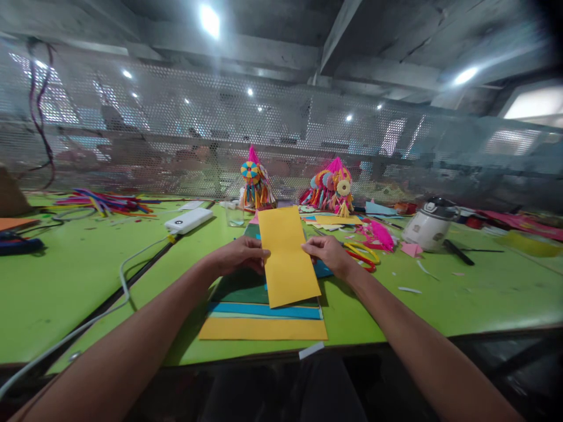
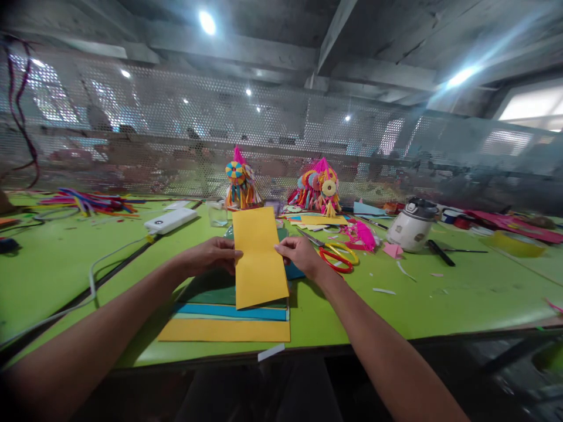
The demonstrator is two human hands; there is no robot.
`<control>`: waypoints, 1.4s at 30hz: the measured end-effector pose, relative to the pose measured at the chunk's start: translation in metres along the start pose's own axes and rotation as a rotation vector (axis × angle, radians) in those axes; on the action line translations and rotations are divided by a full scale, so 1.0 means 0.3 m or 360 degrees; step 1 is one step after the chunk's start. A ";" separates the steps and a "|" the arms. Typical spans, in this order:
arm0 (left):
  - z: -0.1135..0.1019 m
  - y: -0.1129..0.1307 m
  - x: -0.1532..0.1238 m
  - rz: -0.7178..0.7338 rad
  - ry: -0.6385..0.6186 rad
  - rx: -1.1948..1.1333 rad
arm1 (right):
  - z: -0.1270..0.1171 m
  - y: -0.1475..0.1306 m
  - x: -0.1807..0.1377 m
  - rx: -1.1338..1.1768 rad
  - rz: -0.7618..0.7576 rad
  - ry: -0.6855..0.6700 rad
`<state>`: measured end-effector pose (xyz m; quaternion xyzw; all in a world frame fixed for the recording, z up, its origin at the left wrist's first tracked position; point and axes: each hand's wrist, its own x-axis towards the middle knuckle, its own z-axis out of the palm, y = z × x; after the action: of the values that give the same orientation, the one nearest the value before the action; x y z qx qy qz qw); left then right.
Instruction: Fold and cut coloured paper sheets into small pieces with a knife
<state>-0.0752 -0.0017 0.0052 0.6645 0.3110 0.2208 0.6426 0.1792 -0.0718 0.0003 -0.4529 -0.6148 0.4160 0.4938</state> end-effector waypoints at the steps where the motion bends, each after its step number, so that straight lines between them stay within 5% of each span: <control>1: 0.000 0.000 0.000 0.0005 -0.0002 0.0004 | -0.001 0.001 0.000 -0.0004 -0.0006 0.0002; 29: -0.007 0.001 0.004 0.0115 0.0041 0.0222 | 0.009 -0.004 -0.007 -0.0100 0.0116 -0.0071; 36: -0.008 -0.011 0.008 0.0072 0.0000 0.0014 | -0.002 0.007 -0.001 -0.0153 0.0112 -0.0093; 42: -0.037 0.000 0.020 0.0340 0.0443 -0.0155 | -0.020 0.054 0.020 -0.0240 0.0072 -0.0311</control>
<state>-0.0786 0.0105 0.0054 0.6248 0.3135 0.3924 0.5978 0.1869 -0.0618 -0.0128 -0.4598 -0.6792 0.4218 0.3866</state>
